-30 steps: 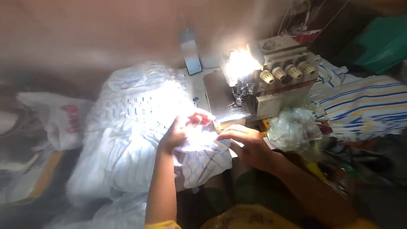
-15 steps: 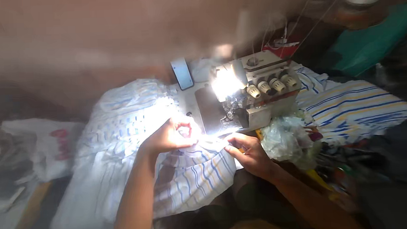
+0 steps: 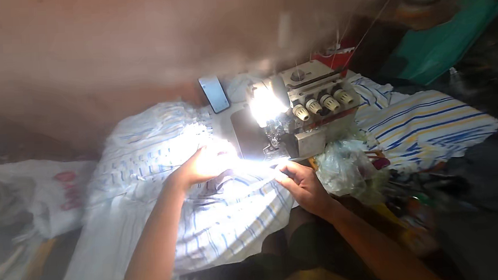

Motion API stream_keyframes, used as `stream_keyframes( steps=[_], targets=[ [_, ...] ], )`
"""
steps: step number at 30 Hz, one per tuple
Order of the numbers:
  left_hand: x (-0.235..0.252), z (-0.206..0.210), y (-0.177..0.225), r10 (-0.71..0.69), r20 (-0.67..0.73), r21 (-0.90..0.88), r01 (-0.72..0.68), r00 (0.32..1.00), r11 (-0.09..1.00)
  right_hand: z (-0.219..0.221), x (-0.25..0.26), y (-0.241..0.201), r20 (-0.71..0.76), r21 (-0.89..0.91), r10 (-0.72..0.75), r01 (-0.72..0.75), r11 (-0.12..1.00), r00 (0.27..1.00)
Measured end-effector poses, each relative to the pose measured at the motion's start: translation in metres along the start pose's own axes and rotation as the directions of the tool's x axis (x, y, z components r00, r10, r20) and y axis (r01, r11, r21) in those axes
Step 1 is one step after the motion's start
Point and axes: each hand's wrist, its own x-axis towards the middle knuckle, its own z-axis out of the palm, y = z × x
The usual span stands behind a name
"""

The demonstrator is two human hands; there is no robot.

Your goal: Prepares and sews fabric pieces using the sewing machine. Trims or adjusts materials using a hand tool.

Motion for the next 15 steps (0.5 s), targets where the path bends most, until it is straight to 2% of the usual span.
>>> stream_keyframes(
  steps=[4, 5, 7, 8, 9, 11, 13, 14, 15],
  targets=[
    [0.010, -0.005, -0.006, 0.205, -0.084, -0.073, -0.211, 0.975, 0.975, -0.001, -0.003, 0.004, -0.042, 0.020, 0.058, -0.057, 0.998, 0.997],
    [0.011, -0.007, -0.006, 0.177, -0.080, -0.066, -0.183, 0.981, 0.981, -0.001, -0.003, 0.004, -0.053, 0.013, 0.074, -0.073, 0.997, 0.996],
    [0.011, -0.011, -0.001, -0.002, -0.040, -0.134, -0.004, 0.999, 0.991, 0.000, -0.003, 0.004, -0.081, 0.010, 0.104, -0.103, 0.995, 0.991],
    [0.013, -0.011, 0.002, -0.007, -0.051, -0.199, -0.004, 0.999, 0.980, 0.001, -0.004, 0.003, -0.098, 0.025, 0.125, -0.123, 0.992, 0.987],
    [0.017, -0.008, 0.002, 0.054, -0.080, -0.288, -0.075, 0.995, 0.955, 0.001, -0.004, 0.002, -0.115, 0.051, 0.146, -0.141, 0.989, 0.983],
    [0.028, 0.005, -0.004, 0.200, -0.131, -0.524, -0.239, 0.971, 0.817, 0.001, -0.006, -0.002, -0.150, 0.107, 0.187, -0.172, 0.979, 0.971],
    [0.041, 0.028, -0.024, 0.249, -0.185, -0.666, -0.308, 0.950, 0.680, -0.001, -0.006, -0.003, -0.180, 0.136, 0.217, -0.195, 0.971, 0.959],
    [0.052, 0.044, -0.039, 0.222, -0.236, -0.649, -0.324, 0.946, 0.689, -0.001, -0.007, -0.002, -0.199, 0.142, 0.237, -0.211, 0.967, 0.951],
    [0.065, 0.059, -0.047, 0.203, -0.262, -0.541, -0.318, 0.944, 0.779, -0.001, -0.008, 0.001, -0.214, 0.150, 0.270, -0.241, 0.959, 0.939]
  ],
)
